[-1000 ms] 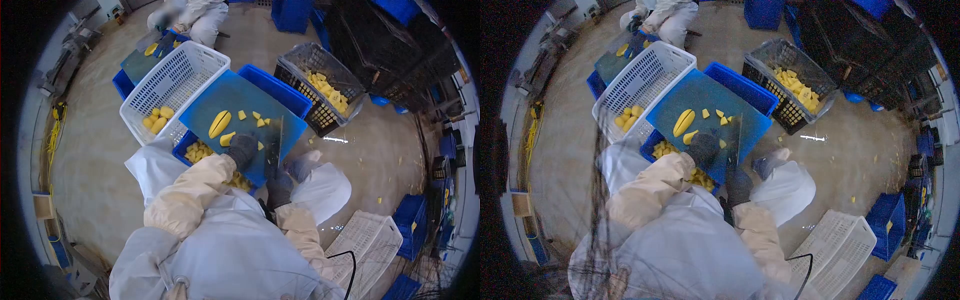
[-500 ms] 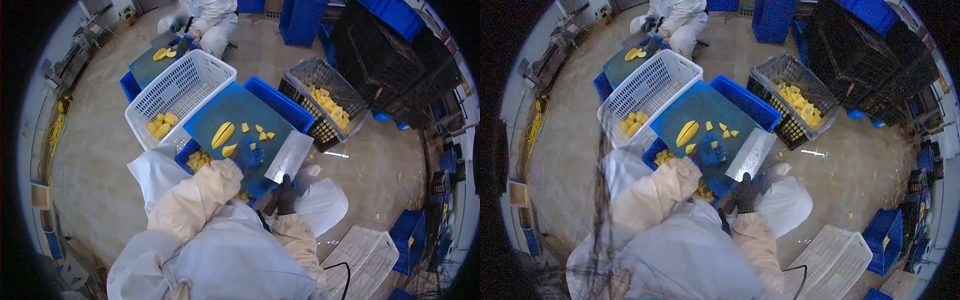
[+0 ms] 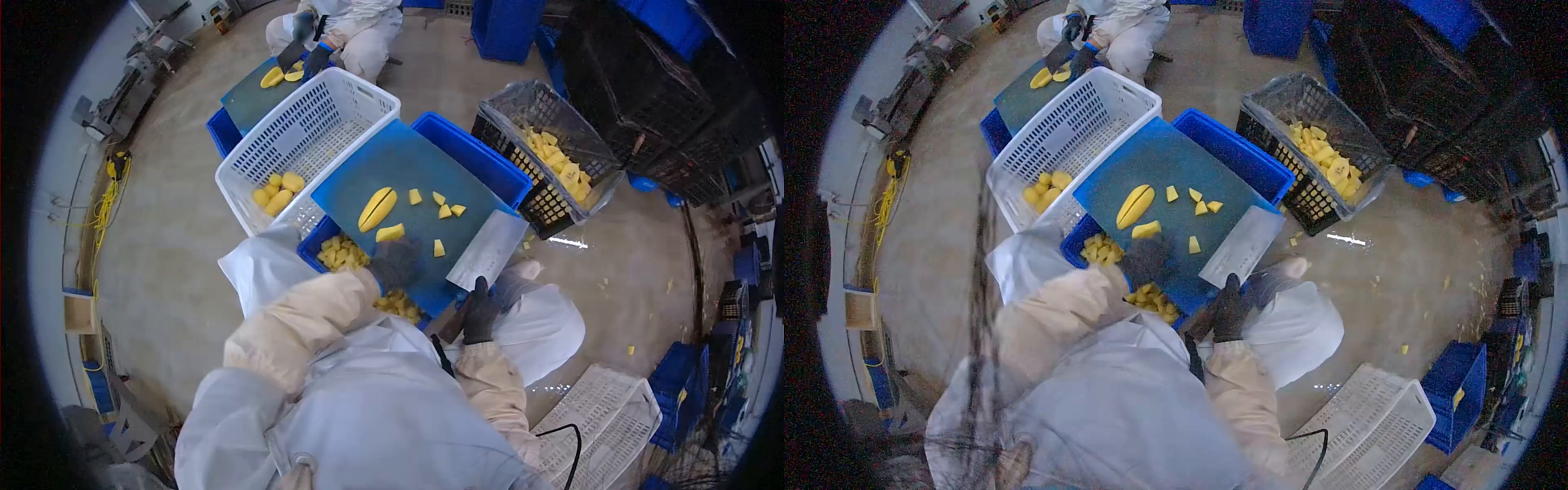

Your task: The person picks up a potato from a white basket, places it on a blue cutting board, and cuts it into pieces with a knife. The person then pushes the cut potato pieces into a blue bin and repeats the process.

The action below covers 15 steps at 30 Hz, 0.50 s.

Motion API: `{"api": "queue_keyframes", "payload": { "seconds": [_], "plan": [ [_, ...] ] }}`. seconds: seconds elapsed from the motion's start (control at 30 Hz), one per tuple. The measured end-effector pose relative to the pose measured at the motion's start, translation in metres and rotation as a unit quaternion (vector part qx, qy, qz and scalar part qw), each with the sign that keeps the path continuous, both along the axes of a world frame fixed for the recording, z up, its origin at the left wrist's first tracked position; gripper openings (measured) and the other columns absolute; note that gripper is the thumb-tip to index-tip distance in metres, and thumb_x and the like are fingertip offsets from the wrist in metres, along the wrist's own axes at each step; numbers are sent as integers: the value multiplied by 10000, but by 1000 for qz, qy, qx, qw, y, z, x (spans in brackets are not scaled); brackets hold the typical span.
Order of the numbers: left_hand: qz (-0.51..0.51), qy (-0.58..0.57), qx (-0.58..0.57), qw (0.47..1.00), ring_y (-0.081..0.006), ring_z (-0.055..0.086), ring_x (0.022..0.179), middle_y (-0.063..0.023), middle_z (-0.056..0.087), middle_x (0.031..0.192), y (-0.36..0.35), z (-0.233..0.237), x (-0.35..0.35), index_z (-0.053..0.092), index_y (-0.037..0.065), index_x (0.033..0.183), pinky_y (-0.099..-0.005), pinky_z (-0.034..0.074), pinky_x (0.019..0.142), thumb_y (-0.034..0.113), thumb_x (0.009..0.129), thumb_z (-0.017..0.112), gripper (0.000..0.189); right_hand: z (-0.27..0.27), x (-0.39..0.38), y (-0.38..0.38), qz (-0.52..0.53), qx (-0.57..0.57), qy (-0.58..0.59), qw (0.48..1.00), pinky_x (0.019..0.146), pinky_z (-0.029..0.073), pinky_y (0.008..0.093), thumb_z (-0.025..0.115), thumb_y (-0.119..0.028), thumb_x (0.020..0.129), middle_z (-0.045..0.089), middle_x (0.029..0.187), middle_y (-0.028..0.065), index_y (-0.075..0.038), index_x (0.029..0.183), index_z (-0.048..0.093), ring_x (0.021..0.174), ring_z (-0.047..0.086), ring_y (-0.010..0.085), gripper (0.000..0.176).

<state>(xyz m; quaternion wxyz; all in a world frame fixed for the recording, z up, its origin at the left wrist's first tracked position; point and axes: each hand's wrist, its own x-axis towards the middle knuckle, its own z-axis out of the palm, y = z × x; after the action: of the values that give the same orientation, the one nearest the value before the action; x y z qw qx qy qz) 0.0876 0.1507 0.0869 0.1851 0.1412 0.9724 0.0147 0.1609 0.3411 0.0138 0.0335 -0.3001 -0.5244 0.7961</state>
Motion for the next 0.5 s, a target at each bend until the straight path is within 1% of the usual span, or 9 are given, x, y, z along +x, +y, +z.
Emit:
{"api": "queue_keyframes", "payload": {
  "seconds": [0.1, 0.17, 0.2, 0.23, 0.27, 0.3, 0.37, 0.4, 0.5],
  "plan": [
    [-14, 92, -14, 996, -272, 606, 833, -170, 568, 926, -5, -32, 15, 567, 51, 944, -415, 469, 660, 250, 749, 537, 280, -27, 1, 1, -14, 92, 21, 995, 402, 365, 256, 598, -233, 857, 479, 575, 11, -76, 767, 509, 439, 449, 139, 202],
    [-24, 119, 3, 993, -278, 605, 828, -164, 565, 934, -13, -49, 20, 567, 53, 946, -418, 471, 660, 238, 738, 547, 279, -19, 1, 4, 68, 294, -5, 953, 426, 388, 295, 588, -308, 860, 498, 584, 40, -64, 751, 532, 452, 457, 159, 273],
    [-36, 144, 15, 989, -283, 604, 824, -158, 563, 941, -20, -56, 22, 567, 54, 947, -421, 474, 660, 225, 727, 557, 279, -11, 1, 5, 72, 296, -1, 952, 426, 388, 295, 588, -308, 860, 498, 584, 40, -64, 751, 532, 452, 457, 159, 273],
    [-32, 146, 15, 989, -283, 604, 824, -158, 563, 941, -24, -53, 23, 567, 54, 947, -421, 474, 660, 225, 727, 557, 279, 22, 3, 3, 143, 476, 29, 867, 447, 405, 333, 570, -321, 863, 519, 599, 67, -56, 773, 545, 471, 485, 188, 281],
    [-18, 143, 62, 988, -293, 602, 823, -163, 563, 937, -28, -48, 26, 567, 58, 954, -431, 474, 666, 219, 723, 564, 282, 48, 6, 1, 206, 635, 58, 742, 467, 422, 371, 551, -335, 865, 540, 614, 94, -49, 794, 557, 490, 513, 218, 295],
    [-6, 137, 111, 984, -303, 599, 823, -168, 562, 933, -32, -45, 29, 567, 62, 962, -441, 474, 672, 212, 719, 570, 285, 63, 8, 0, 209, 635, 60, 741, 467, 422, 371, 551, -335, 865, 540, 614, 94, -49, 794, 557, 490, 513, 218, 295],
    [27, 100, 123, 987, -307, 596, 825, -165, 564, 926, -43, -52, 34, 566, 66, 968, -442, 475, 681, 215, 722, 568, 288, 80, 15, -2, 288, 693, 26, 661, 504, 436, 433, 515, -313, 860, 575, 667, 148, -60, 827, 574, 583, 576, 285, 261],
    [57, 63, 135, 987, -311, 594, 827, -161, 567, 919, -48, -56, 35, 565, 69, 975, -443, 475, 690, 218, 725, 566, 290, 81, 19, -3, 289, 695, 27, 658, 504, 436, 433, 515, -313, 860, 575, 667, 148, -60, 827, 574, 583, 576, 285, 261],
    [105, 114, 154, 976, -303, 597, 801, -141, 580, 871, -64, -48, 49, 569, 84, 979, -431, 478, 658, 221, 742, 551, 274, 85, 37, -2, 324, 722, 75, 606, 498, 435, 451, 509, -280, 845, 589, 646, 145, -88, 825, 573, 604, 600, 312, 203]
  ]
}}
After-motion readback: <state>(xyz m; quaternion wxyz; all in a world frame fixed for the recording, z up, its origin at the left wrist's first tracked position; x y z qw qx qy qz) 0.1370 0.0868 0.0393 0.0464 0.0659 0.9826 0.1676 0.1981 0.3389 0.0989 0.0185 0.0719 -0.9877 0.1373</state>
